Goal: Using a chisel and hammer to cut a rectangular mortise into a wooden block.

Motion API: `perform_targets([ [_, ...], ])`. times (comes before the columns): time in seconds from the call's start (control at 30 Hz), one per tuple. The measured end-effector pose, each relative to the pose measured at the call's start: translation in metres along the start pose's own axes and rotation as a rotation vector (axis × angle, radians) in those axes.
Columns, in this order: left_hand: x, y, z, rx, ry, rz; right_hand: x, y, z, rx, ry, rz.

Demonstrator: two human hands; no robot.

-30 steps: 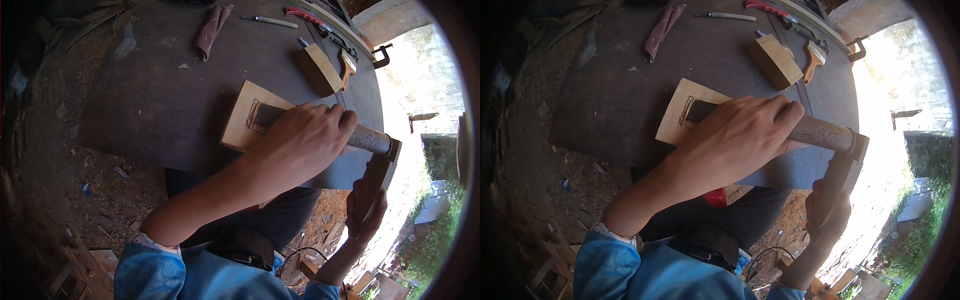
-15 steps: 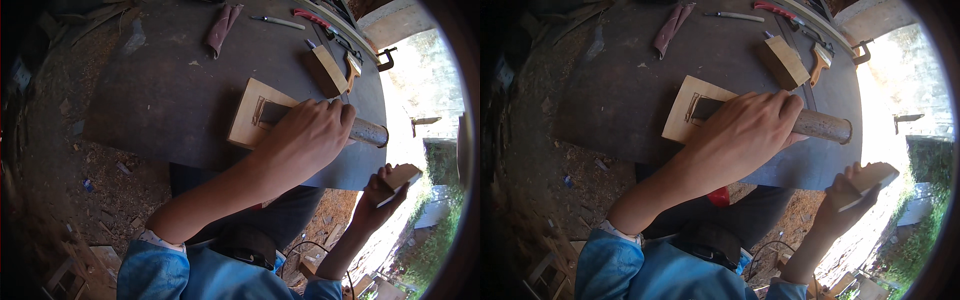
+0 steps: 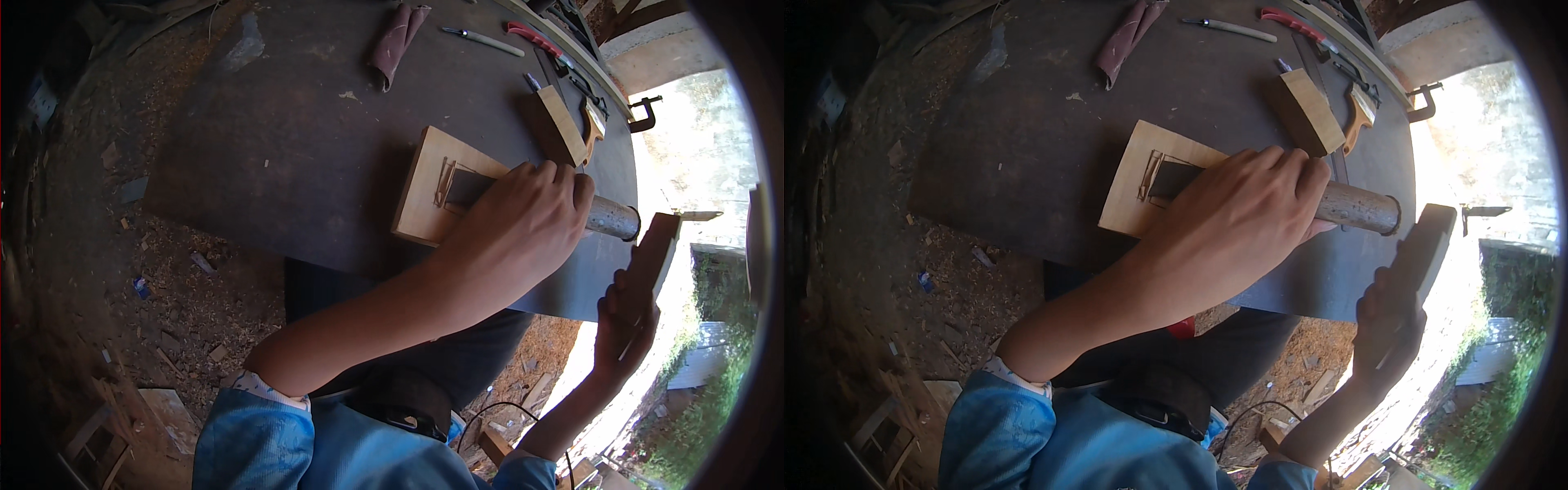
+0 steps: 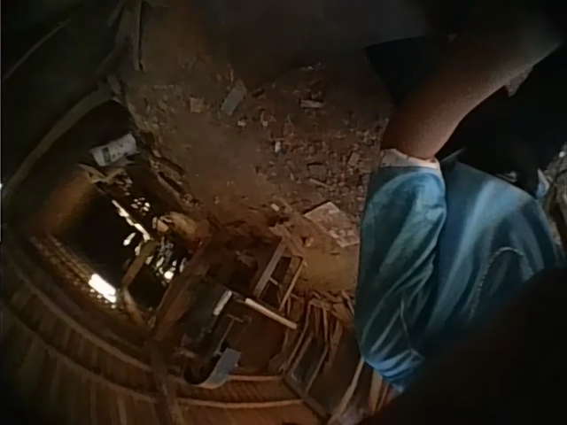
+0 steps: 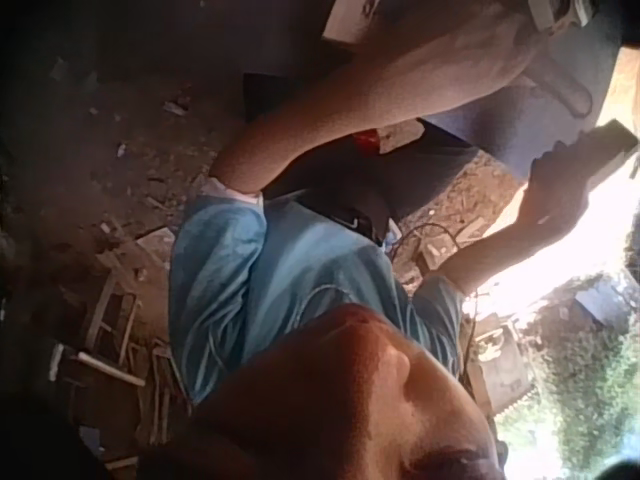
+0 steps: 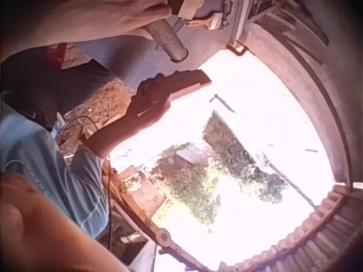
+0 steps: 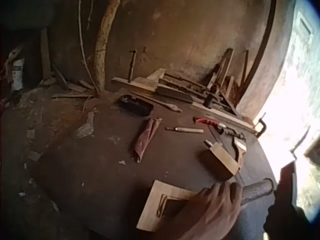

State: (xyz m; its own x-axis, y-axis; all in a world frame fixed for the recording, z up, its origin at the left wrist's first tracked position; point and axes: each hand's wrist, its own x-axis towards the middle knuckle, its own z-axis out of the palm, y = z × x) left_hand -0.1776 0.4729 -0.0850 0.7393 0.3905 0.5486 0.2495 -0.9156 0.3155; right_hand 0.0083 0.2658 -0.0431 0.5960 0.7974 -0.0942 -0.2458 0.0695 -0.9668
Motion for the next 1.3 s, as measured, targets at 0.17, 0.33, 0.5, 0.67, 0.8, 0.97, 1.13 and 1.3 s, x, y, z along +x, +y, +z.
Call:
perform_targets([
  [0.17,0.0,0.001,0.0,0.017,-0.023,0.0,0.008,0.016,0.035,0.058,0.413,-0.234],
  [0.33,-0.002,0.0,0.0,-0.012,0.027,-0.037,-0.006,0.006,0.011,-0.095,-0.024,0.079],
  [0.5,0.001,0.0,-0.001,0.017,-0.013,-0.022,0.012,0.008,0.047,0.207,0.421,-0.177],
  [0.67,-0.001,-0.005,-0.009,0.086,-0.085,-0.04,0.006,0.01,0.037,-0.211,0.025,0.005],
  [0.8,0.003,-0.002,-0.003,0.071,-0.006,-0.001,0.013,0.001,0.04,0.139,0.397,-0.177],
  [0.97,-0.002,-0.007,-0.006,0.056,-0.016,-0.044,0.006,0.021,0.046,-0.018,0.075,0.099],
  [1.13,0.001,-0.009,0.004,0.103,0.107,-0.007,0.01,0.003,0.033,0.039,0.248,-0.088],
  [1.3,0.0,-0.008,0.002,0.079,0.085,-0.026,0.015,0.014,0.079,0.079,0.491,-0.052],
])
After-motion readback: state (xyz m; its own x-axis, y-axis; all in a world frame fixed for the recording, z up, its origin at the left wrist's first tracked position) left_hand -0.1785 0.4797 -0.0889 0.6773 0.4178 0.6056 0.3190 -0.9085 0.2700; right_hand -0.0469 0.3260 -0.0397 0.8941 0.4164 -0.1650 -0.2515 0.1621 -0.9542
